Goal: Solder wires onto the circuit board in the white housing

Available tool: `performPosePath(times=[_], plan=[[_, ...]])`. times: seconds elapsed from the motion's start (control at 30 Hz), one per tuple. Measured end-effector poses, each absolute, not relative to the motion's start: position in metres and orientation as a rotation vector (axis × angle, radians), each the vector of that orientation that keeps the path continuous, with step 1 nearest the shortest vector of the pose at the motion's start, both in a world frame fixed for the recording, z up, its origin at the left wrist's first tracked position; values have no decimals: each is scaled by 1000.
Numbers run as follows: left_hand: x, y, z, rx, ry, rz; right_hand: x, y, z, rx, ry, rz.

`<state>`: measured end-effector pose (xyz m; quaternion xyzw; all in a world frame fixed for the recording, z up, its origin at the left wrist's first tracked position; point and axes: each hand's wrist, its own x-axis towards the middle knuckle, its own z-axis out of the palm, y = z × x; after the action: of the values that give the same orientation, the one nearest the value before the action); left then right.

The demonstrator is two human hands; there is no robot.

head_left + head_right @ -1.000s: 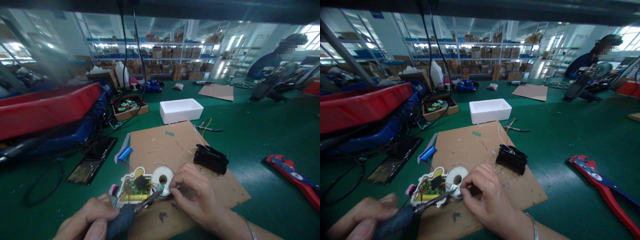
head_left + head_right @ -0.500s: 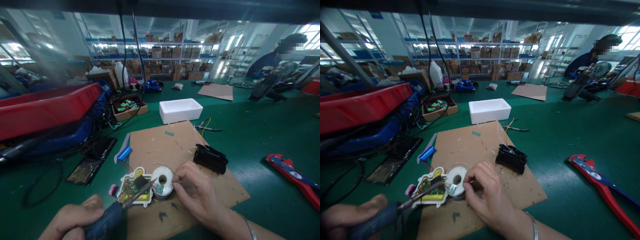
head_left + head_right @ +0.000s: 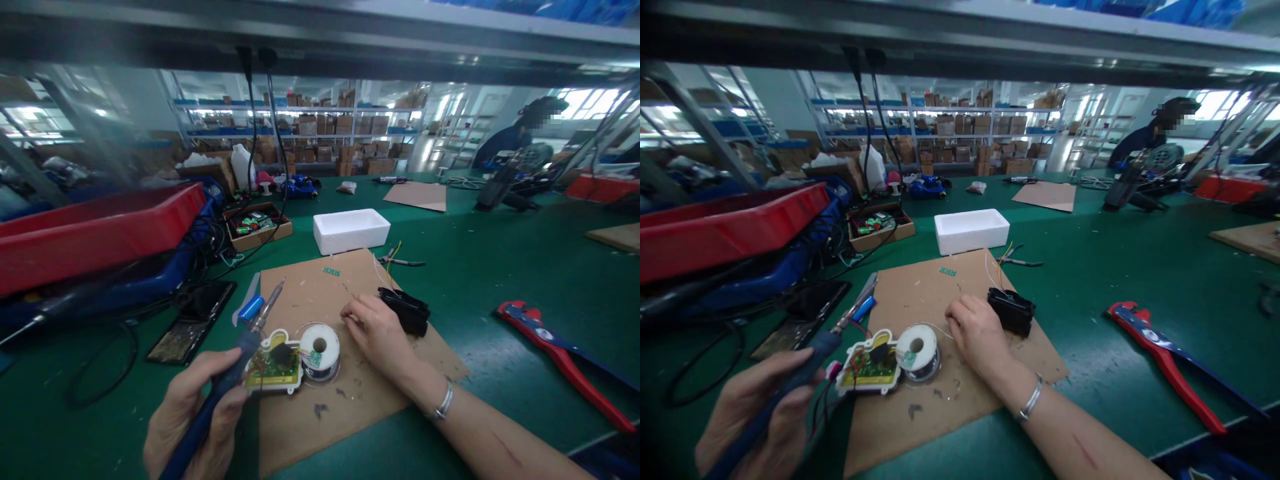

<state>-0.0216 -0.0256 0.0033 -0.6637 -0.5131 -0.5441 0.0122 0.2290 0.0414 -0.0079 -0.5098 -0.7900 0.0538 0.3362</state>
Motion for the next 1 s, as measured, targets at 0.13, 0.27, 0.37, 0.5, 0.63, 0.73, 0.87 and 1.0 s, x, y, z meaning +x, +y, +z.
performPosePath(times=[0.13,0.27,0.37,0.5,0.63,0.73,0.87,1.0], plan=[[-18,-24,7,-2066,-1510,-1705,234,32,3,-1341,-2102,97],[-16,-23,12,-2023,-1532,-1712,259,15,39,-1312,-1911,90],[-15,-24,15,-2024,-1463,-1712,288,17,62,-1406,-1660,185],[-16,-25,17,-2042,-1460,-1696,319,51,63,-1548,-1513,424],[-18,-25,14,-2036,-1513,-1701,326,92,47,-1608,-1366,654],[-18,-23,14,-2030,-1551,-1722,320,106,39,-1552,-1352,901],[-15,-23,17,-1974,-1567,-1754,304,102,36,-1362,-1378,1123],[-19,-21,8,-2008,-1605,-1792,288,87,32,-1176,-1384,1210]])
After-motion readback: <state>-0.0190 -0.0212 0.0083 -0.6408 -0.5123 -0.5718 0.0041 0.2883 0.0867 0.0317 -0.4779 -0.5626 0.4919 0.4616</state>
